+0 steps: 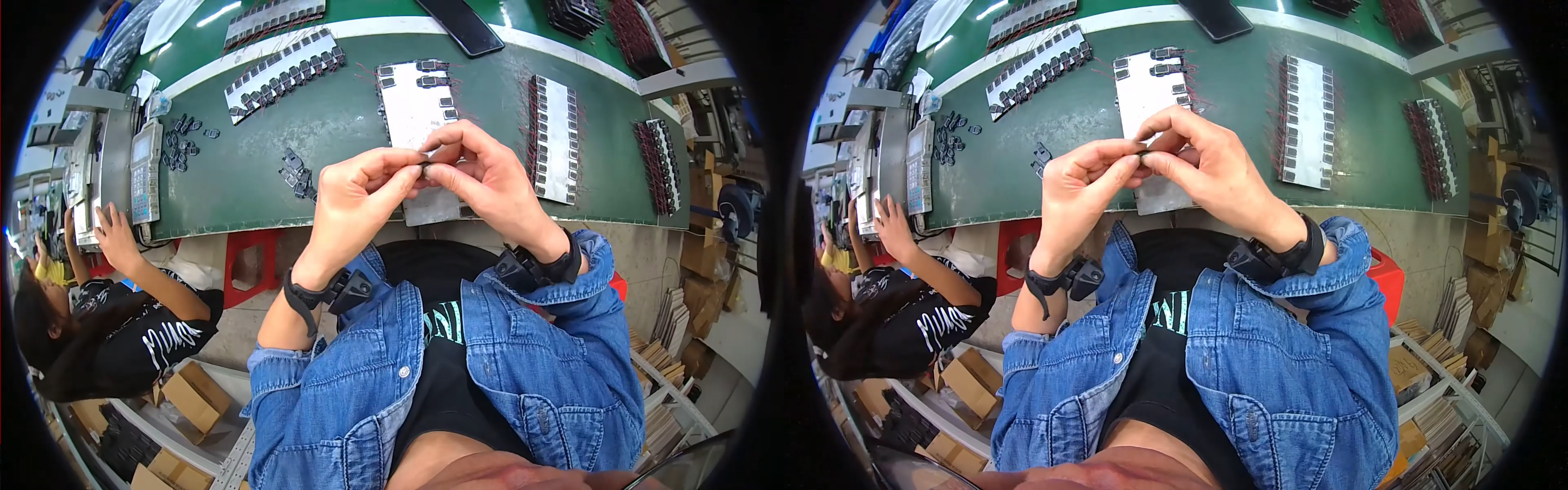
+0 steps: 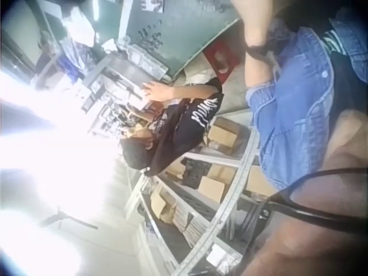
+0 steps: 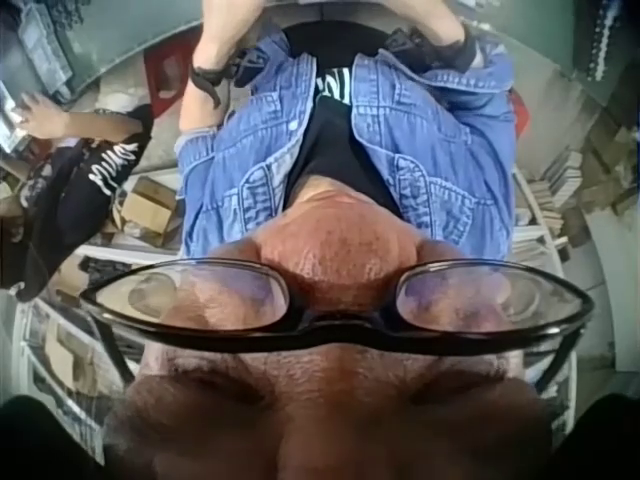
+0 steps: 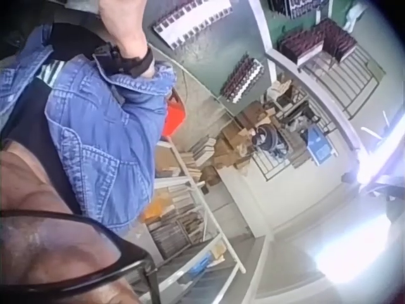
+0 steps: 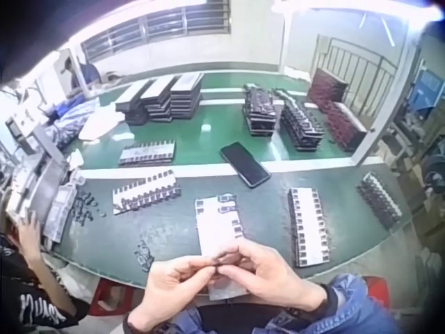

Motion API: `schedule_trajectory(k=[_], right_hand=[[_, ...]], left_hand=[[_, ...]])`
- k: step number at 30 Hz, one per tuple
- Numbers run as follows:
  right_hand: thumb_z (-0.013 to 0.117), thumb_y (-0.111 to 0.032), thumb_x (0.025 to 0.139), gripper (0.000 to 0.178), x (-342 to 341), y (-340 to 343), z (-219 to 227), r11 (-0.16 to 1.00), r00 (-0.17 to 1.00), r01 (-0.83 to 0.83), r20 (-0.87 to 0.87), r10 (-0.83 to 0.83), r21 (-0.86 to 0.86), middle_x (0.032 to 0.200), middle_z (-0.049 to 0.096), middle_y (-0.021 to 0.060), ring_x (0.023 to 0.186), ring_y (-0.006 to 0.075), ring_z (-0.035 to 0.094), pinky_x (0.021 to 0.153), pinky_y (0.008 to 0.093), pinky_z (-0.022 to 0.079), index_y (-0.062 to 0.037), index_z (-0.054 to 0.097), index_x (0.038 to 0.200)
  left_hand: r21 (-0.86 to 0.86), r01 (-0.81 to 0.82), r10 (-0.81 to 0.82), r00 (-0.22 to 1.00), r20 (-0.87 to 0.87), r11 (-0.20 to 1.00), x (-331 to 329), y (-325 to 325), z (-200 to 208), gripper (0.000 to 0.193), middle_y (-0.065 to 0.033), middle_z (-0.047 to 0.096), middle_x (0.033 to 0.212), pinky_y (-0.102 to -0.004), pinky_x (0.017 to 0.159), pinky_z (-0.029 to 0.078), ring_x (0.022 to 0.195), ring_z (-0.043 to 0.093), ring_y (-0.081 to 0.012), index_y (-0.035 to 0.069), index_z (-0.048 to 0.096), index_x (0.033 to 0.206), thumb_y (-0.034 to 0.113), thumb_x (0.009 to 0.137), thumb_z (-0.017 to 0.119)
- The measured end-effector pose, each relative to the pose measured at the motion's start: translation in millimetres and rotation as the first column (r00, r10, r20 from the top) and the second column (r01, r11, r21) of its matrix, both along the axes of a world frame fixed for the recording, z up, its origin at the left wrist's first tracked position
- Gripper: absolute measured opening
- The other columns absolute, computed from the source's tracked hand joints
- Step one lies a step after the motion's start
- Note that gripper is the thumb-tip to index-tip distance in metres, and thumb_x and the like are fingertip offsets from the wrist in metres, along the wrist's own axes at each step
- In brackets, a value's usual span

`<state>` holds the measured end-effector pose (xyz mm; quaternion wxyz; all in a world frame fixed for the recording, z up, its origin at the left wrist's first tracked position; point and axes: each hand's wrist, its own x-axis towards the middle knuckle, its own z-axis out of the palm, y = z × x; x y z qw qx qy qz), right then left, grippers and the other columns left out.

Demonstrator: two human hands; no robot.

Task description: The person picks up a speaker and a plastic frame by hand, fits the speaker into the frame, and places the assembled unit onto a metal plate. This process is repeated for additional speakers and frames, with the person occasionally moving the metal plate or picking up a new plate.

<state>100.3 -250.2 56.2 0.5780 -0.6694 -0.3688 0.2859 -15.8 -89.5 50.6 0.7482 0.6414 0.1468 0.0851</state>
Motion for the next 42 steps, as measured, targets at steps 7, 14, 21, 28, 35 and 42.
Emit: schedule_trajectory(k=[7, 14, 21, 28, 35, 42], right_hand=[[0.068, -0.002, 0.088, 0.021, 47.0, 4.0, -7.2, 0.963, 0.765, 0.266, 0.616, -0.188, -0.036, 0.101, 0.062, 0.0068, 0.092, 0.0167, 0.064, 0.079, 0.0285, 0.052, -0.0052, 0.068, 0.108], [0.068, -0.004, 0.084, 0.015, 62.8, 17.0, -21.5, 0.96, 0.501, 0.281, 0.855, -0.137, -0.011, 0.092, 0.063, 0.0085, 0.087, 0.0298, 0.06, 0.079, 0.038, 0.05, -0.005, 0.068, 0.1], [0.068, -0.006, 0.085, 0.017, 74.3, 16.6, -21.8, 0.961, 0.614, 0.27, 0.779, -0.126, -0.057, 0.089, 0.063, 0.0112, 0.088, 0.0304, 0.061, 0.081, 0.0381, 0.05, -0.0021, 0.065, 0.101], [0.068, -0.005, 0.085, 0.016, 51.4, -16.5, 16.3, 0.903, 0.737, 0.43, 0.572, -0.36, 0.015, 0.092, 0.066, 0.0118, 0.087, 0.0292, 0.065, 0.084, 0.0396, 0.052, -0.0009, 0.065, 0.1], [0.072, -0.001, 0.08, 0.017, 0.3, -19.5, -6.8, 0.993, 0.723, 0.054, 0.682, -0.111, 0.105, 0.087, 0.066, 0.0071, 0.085, 0.0245, 0.066, 0.099, 0.0423, 0.05, -0.004, 0.067, 0.096], [0.072, -0.001, 0.079, 0.017, -5.6, -18.4, -14.8, 0.999, 0.749, -0.028, 0.662, 0.003, 0.028, 0.085, 0.066, 0.0055, 0.082, 0.0229, 0.066, 0.104, 0.044, 0.048, -0.0063, 0.067, 0.094]], left_hand=[[0.021, -0.119, 0.118, 0.992, 0.04, 0.993, 17.1, 32.0, -0.7, 0.017, -0.009, 0.072, 0.1, -0.0241, 0.075, 0.058, 0.092, 0.071, -0.0133, -0.003, 0.067, 0.11, 0.006, 0.096, 0.063], [0.235, -0.223, 0.231, 0.973, -0.006, 0.946, 44.3, 36.0, 2.7, 0.017, -0.0031, 0.071, 0.095, -0.0218, 0.068, 0.052, 0.084, 0.066, -0.0078, 0.0, 0.07, 0.105, 0.01, 0.092, 0.067], [0.477, -0.183, 0.173, 0.983, 0.064, 0.859, 70.0, 32.6, -10.1, 0.016, -0.002, 0.07, 0.088, -0.0269, 0.074, 0.049, 0.081, 0.061, -0.0115, 0.004, 0.072, 0.101, 0.011, 0.087, 0.069], [0.865, -0.19, 0.056, 0.981, 0.185, 0.464, 82.8, 24.0, -24.4, 0.013, -0.0039, 0.068, 0.085, -0.0343, 0.079, 0.044, 0.084, 0.059, -0.0213, 0.009, 0.073, 0.094, 0.011, 0.082, 0.072], [0.934, -0.285, -0.147, 0.936, 0.32, 0.217, 87.8, 24.5, -23.5, 0.011, -0.001, 0.067, 0.085, -0.0361, 0.077, 0.043, 0.087, 0.058, -0.022, 0.011, 0.073, 0.087, 0.014, 0.078, 0.076], [0.938, -0.323, -0.143, 0.93, 0.34, 0.128, 97.3, 19.8, -26.0, 0.01, -0.0004, 0.066, 0.084, -0.0354, 0.076, 0.043, 0.086, 0.057, -0.021, 0.011, 0.072, 0.085, 0.014, 0.077, 0.076]])
